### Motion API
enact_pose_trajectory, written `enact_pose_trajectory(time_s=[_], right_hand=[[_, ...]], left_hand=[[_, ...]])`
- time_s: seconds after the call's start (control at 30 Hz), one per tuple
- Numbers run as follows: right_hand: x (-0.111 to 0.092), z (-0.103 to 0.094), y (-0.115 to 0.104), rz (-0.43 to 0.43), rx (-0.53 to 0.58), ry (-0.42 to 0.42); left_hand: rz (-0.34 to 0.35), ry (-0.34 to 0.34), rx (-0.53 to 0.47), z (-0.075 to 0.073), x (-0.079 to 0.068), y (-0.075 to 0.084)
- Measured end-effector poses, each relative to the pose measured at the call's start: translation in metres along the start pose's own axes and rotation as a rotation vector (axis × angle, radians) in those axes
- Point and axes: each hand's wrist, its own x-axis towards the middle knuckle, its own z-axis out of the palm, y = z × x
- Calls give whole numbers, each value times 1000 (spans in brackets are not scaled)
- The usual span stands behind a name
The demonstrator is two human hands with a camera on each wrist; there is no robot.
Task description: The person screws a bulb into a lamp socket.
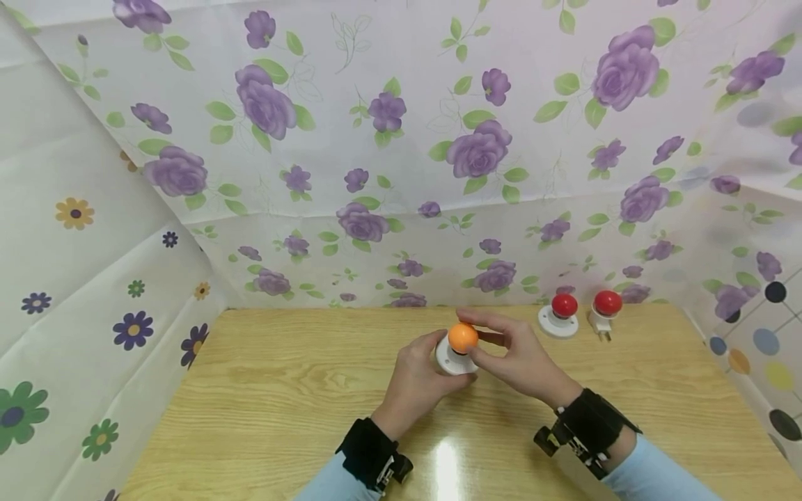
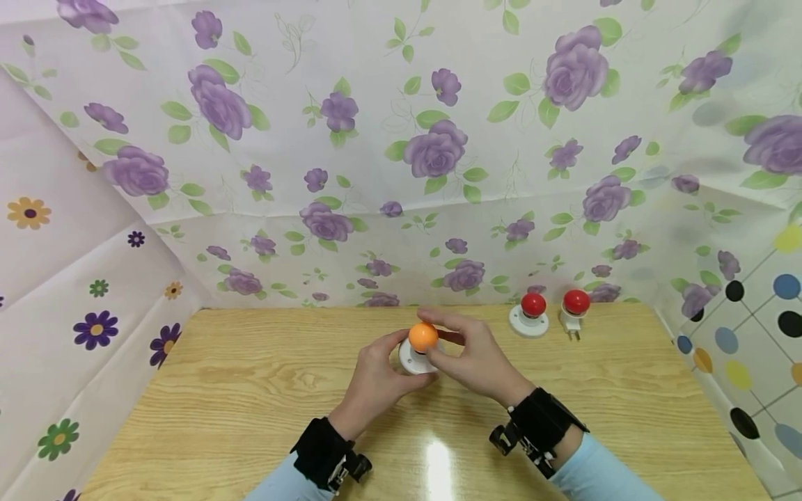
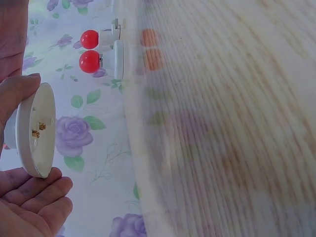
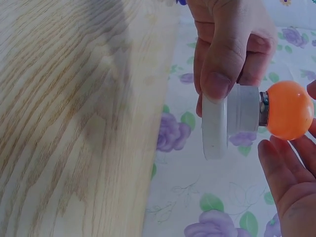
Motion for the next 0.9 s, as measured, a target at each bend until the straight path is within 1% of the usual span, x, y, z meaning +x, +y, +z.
enact_pose_trajectory(time_s=[0.1,0.5,0.63,0.73,0.9], right_hand=[[0,0,3,-7,2,-15],[0,1,-2,-7,-22,-11],[0,1,0,-13,-17,1],[0,1,-1,-1,-6,21],[0,3,-11,17,6,62]], left_hand=[[0,1,-7,-1,0,0],[15,3,-18,-3,-1,1],[6,-4,-11,-3,-1,1],[8,-5,-5,-3,-1,2],[19,-6,-15,-3,0,2]])
